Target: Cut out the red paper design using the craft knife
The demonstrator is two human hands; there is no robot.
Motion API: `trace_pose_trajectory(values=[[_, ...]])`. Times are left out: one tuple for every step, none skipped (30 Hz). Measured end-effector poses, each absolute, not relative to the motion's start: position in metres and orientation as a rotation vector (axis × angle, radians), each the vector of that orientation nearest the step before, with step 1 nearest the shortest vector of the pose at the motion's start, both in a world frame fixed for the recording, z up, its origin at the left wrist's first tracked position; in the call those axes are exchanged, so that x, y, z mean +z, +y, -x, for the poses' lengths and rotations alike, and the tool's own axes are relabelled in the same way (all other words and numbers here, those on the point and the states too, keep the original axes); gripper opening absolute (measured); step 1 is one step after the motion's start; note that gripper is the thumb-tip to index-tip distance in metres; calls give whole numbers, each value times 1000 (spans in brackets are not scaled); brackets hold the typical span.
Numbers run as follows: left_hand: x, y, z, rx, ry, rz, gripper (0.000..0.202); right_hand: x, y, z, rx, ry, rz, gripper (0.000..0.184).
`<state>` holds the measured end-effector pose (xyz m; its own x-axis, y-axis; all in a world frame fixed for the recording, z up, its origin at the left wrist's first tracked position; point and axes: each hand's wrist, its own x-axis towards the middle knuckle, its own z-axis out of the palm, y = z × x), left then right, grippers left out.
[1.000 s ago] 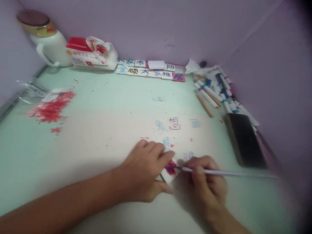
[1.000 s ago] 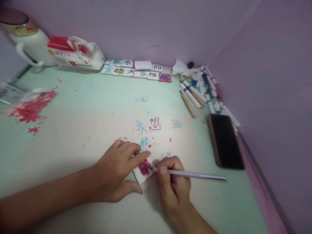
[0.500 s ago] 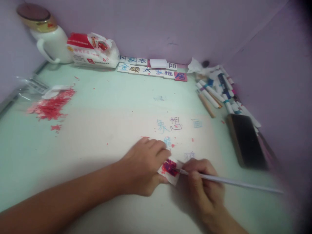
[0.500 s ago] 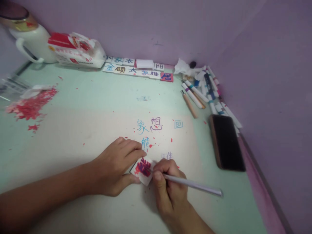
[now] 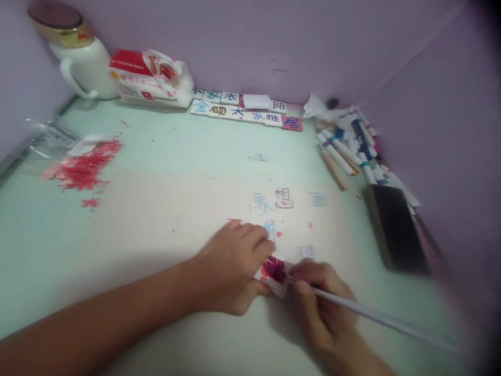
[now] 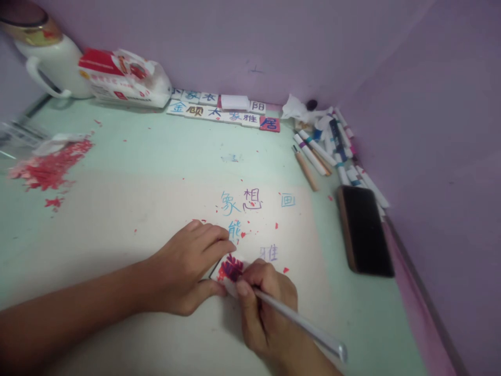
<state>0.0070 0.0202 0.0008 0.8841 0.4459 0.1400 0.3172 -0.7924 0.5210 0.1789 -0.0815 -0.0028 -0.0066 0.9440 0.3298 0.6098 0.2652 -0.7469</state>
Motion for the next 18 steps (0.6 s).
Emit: trace_pose_trajectory(values=[[1,20,-7,347,554,-2554,30,-3,-82,-179,503,-1716,1432,10],[0,20,-7,347,555,-2554,29,-3,-83,-178,502,-1718,1430,10],[0,20,-7,347,555,-2554,29,-3,-84,-178,506,-1708,1426,10],[0,20,-7,350,555,-2556,29,-4,-84,-178,526,-1686,1416,11],[0,20,-7,356,553,-2558,30,-4,-84,-177,564,-1647,1398,11],[-1,20,-7,362,550,-2559,31,-5,-84,-177,611,-1593,1373,13],[-1,20,-7,368,545,-2559,32,-6,-84,-176,662,-1529,1348,14],[-1,20,-6,371,539,-2558,34,-6,-84,-176,700,-1467,1326,16],[-1,20,-6,373,533,-2556,35,-7,-83,-176,717,-1418,1314,17],[-2,20,-6,375,530,-2554,35,-8,-83,-175,713,-1396,1310,16],[-2,20,-6,376,528,-2553,35,-8,-82,-175,689,-1395,1314,15],[-2,20,-6,378,530,-2552,35,-8,-82,-175,658,-1413,1324,14],[-2,21,-6,380,533,-2551,35,-8,-81,-176,627,-1439,1336,13],[-2,21,-6,381,537,-2551,35,-8,-81,-176,596,-1466,1346,12],[-2,21,-7,378,540,-2549,35,-7,-81,-176,574,-1488,1361,11],[-2,21,-7,375,540,-2549,36,-6,-81,-176,556,-1506,1370,11],[-2,21,-7,370,540,-2548,36,-5,-81,-176,544,-1521,1376,11],[-2,21,-7,366,539,-2547,36,-4,-81,-177,531,-1536,1376,11]])
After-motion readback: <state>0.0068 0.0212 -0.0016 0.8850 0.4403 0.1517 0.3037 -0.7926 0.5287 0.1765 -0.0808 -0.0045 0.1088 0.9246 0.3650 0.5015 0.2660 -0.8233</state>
